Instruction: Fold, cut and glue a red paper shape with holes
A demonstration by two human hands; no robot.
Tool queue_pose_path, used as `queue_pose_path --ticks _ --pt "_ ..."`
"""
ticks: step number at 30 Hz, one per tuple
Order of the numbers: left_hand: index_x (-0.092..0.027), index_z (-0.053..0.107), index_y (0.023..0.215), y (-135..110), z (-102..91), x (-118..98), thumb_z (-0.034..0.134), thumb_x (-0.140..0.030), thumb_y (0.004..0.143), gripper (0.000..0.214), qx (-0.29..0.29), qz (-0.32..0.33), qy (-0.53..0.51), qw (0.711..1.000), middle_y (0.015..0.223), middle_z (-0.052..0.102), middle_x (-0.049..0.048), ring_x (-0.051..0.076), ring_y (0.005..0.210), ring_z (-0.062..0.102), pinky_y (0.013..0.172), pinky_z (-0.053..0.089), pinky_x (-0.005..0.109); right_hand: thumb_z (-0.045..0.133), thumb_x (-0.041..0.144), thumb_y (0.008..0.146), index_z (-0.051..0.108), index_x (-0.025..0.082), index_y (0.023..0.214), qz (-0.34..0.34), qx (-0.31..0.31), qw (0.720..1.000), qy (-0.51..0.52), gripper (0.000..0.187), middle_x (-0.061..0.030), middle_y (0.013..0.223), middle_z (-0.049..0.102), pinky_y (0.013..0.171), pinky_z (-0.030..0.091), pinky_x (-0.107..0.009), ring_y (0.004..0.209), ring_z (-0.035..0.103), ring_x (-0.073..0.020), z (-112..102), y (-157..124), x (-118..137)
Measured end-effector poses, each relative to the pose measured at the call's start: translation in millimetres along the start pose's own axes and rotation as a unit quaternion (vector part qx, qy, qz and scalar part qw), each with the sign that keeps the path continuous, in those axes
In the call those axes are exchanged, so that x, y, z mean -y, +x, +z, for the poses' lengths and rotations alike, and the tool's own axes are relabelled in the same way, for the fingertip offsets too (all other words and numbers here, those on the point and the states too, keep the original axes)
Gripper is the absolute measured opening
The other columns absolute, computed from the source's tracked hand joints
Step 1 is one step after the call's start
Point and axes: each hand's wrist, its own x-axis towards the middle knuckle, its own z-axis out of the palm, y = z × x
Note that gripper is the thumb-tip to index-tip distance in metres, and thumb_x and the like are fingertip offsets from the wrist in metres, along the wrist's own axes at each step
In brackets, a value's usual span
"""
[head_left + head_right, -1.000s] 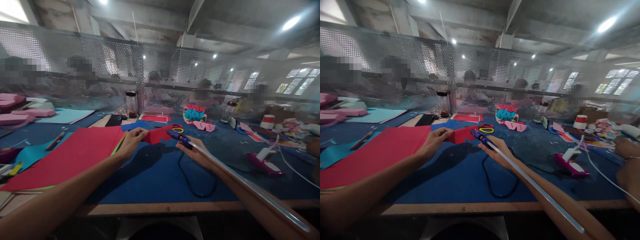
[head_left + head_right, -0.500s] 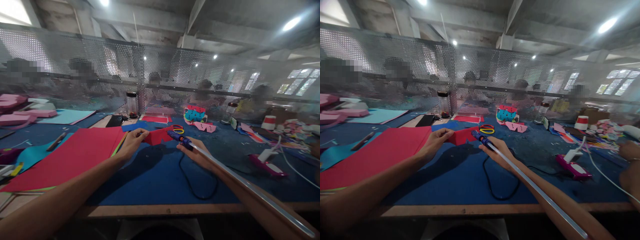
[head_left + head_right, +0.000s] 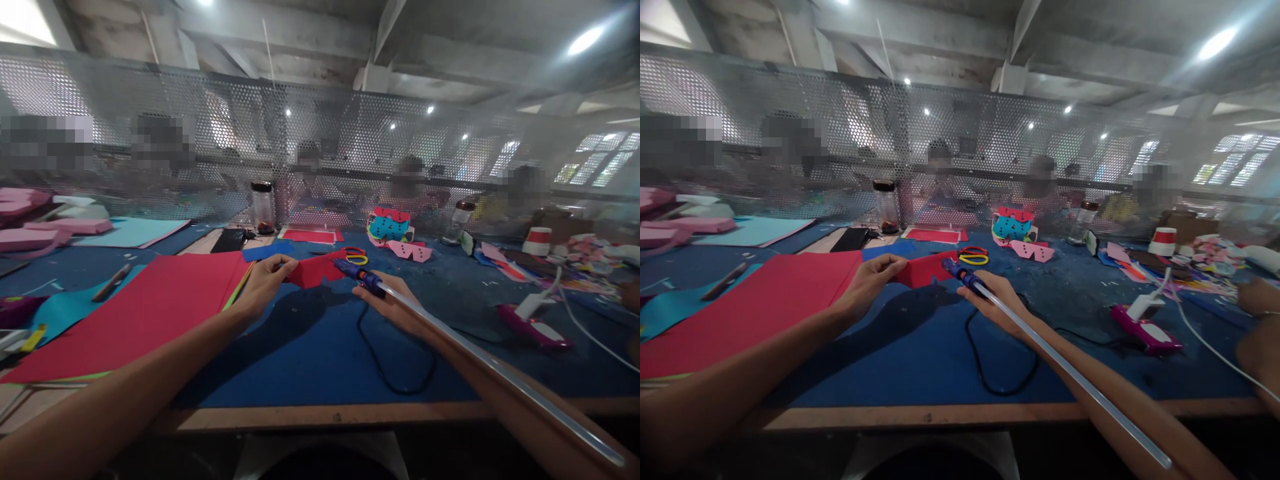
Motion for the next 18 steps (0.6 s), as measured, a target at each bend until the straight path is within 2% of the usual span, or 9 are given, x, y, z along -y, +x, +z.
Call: queue_pose_path --ticks 18 --pt "-0.018 0.07 0.085 -0.1 0.0 0.9 0.069 -0.046 0.083 0.028 0.003 0.006 0.005 1.0 0.08 0.067 0.0016 0.016 0.075 0.061 0.073 0.047 0.029 0.06 0.053 0.091 0.058 0.021 0.08 0.007 0.004 1.0 0.019 0.034 0.0005 0.072 0.056 0.061 0.04 -0.026 0.066 0.048 -0.0142 0.1 -1.1 0.8"
